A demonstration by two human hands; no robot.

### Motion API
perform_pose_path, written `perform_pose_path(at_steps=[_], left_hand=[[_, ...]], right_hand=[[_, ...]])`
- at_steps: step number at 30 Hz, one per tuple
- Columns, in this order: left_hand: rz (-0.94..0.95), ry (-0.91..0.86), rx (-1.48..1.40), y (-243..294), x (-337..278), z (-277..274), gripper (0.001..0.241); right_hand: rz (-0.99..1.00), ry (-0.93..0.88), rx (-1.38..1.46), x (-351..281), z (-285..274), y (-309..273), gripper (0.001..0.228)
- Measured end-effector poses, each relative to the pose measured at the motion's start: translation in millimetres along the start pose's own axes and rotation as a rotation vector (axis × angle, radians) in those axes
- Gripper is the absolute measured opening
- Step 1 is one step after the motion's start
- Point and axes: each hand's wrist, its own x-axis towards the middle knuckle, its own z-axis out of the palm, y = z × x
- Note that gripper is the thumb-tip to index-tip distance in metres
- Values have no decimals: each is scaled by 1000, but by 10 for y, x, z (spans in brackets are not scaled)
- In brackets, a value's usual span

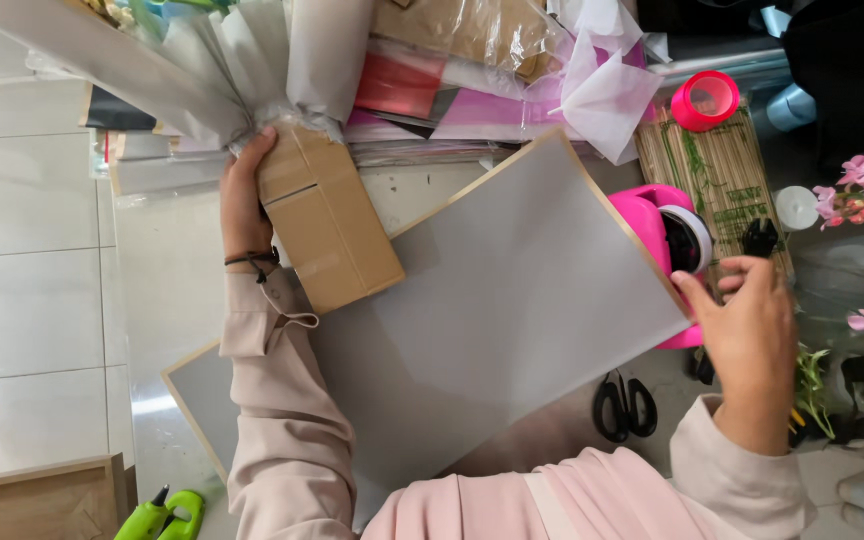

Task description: The person cuts several sheets of wrapping paper with shears, folds the paper, and secures it around a bouquet of artificial flowers with tape.

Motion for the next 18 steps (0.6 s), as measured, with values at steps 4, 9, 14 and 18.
perform_pose_path(at_steps=[4,9,14,18], left_hand=[[62,25,126,-38,167,-72,40],[486,383,692,-460,296,-308,98],[872,550,743,-1041,-971,-108,58],[1043,258,806,-1574,-1791,-128,44]], right_hand=[[-150,312,-114,-455,244,-209,51],[13,-176,95,-1052,576,-288,33],[-108,-21,-146,-1108,1063,89,44],[-131,150,-349,-1102,1177,193,58]])
